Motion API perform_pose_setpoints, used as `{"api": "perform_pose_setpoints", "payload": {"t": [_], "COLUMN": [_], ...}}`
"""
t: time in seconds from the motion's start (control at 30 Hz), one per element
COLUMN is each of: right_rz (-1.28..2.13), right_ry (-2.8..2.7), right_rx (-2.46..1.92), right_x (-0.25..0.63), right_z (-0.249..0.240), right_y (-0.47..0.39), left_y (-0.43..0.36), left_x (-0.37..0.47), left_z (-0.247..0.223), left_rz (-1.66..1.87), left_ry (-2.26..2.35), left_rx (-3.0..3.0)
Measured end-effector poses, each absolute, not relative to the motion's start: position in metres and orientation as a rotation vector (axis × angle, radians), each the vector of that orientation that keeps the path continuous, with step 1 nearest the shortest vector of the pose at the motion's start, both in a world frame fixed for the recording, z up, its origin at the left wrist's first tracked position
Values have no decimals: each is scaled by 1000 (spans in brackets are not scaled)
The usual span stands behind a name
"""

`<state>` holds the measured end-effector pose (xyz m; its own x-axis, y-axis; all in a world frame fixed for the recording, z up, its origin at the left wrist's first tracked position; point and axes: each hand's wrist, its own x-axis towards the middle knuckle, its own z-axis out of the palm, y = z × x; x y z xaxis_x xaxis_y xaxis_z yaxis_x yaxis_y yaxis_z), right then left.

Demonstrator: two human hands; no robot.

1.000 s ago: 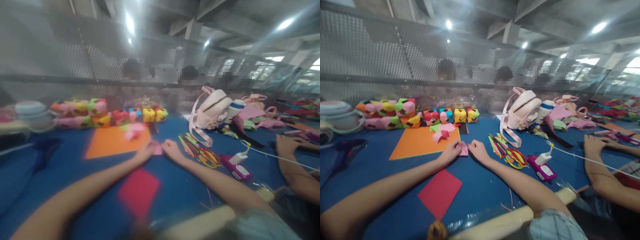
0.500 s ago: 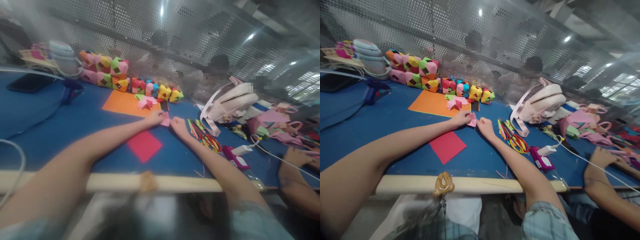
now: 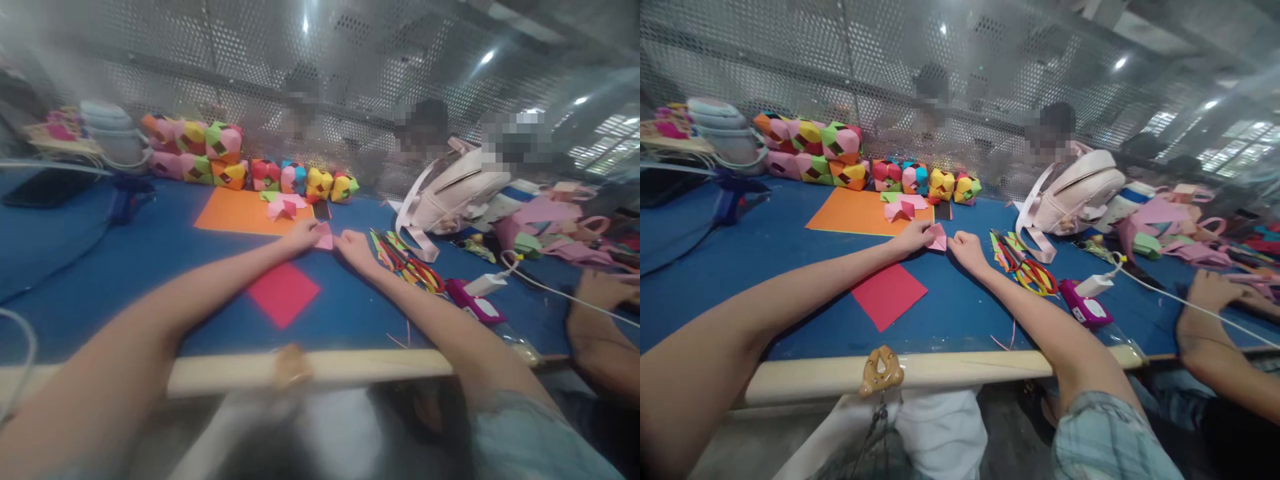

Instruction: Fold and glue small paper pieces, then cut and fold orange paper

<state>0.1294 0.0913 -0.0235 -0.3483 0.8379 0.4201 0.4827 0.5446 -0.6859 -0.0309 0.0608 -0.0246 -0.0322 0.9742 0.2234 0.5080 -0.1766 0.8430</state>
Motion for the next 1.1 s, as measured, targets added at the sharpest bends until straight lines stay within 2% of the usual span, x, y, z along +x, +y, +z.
{"api": "perform_pose_setpoints", "payload": {"t": [0.9, 1.1], "right_rz": [901, 794], "right_ry": [-1947, -2075], "right_rx": [-1003, -1082], "right_x": [126, 123], "right_z": [-19, -22], "right_y": [87, 86], "left_y": [52, 52], "left_x": [-39, -39], "left_z": [-18, -18], "left_rz": [1200, 1174], "left_ry": [1543, 1559], "left_rx": [1623, 1603]}}
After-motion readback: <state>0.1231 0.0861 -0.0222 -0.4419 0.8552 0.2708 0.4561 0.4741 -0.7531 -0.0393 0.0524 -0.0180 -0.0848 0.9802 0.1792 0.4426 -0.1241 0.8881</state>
